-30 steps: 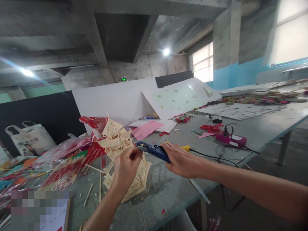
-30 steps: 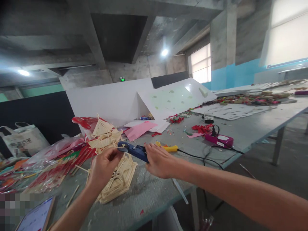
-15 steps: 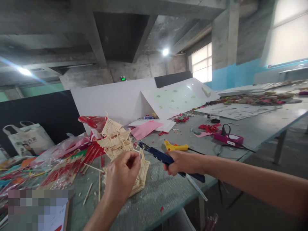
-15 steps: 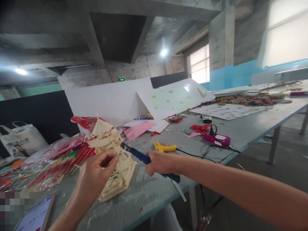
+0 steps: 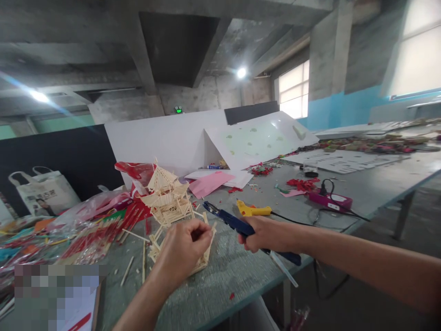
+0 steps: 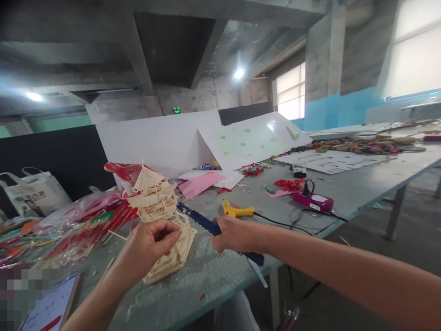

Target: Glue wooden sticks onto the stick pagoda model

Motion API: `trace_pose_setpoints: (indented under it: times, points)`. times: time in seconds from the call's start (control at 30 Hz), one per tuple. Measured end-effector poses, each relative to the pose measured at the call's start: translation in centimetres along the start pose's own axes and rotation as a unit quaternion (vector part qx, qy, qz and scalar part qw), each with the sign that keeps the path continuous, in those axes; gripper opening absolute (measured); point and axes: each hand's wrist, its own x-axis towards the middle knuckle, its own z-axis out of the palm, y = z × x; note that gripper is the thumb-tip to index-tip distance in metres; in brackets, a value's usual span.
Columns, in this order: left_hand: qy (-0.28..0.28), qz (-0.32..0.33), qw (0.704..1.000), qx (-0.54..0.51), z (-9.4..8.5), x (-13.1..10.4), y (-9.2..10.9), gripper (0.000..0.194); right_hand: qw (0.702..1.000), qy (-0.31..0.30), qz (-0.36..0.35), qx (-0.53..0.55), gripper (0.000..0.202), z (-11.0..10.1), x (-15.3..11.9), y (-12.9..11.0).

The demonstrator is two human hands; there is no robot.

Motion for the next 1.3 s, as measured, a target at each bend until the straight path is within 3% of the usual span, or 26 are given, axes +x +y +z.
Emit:
trace_pose_setpoints:
  times: [0.17, 0.23, 0.37, 0.53, 0.63, 0.87, 1.3]
  points:
    - [0.107, 0.0, 0.994, 0.028, 0.0, 0.2, -0.2, 0.019, 0.998, -0.029, -0.024, 0.045, 0.023, 0.4, -0.2, 0.4]
    - [0.076, 0.002, 0.997, 0.031, 0.1, 0.0, -0.3, 0.017, 0.998, -0.035, -0.022, 0.042, 0.023, 0.6, -0.3, 0.4]
    - [-0.039, 0.008, 0.998, -0.046, 0.0, -0.7, -0.3, 0.021, 0.998, -0.037, -0.002, 0.048, 0.023, 0.8, -0.3, 0.6]
    - [0.041, -0.016, 0.998, -0.042, -0.6, -0.5, -0.9, 0.023, 0.998, -0.035, 0.01, 0.041, 0.02, 0.6, -0.8, 0.2]
    - [0.061, -0.019, 0.998, -0.025, -0.6, -0.2, -1.2, 0.023, 0.999, -0.032, 0.013, 0.027, 0.02, 0.5, -1.2, -0.5]
    - [0.058, -0.02, 0.998, -0.004, -0.3, 0.2, -1.4, 0.025, 0.998, -0.062, 0.001, 0.029, 0.012, 0.3, -1.7, -1.3]
    - [0.066, -0.02, 0.996, 0.063, -0.3, -0.1, -1.0, 0.023, 0.998, -0.064, -0.004, -0.012, 0.007, 0.3, -2.0, -2.0]
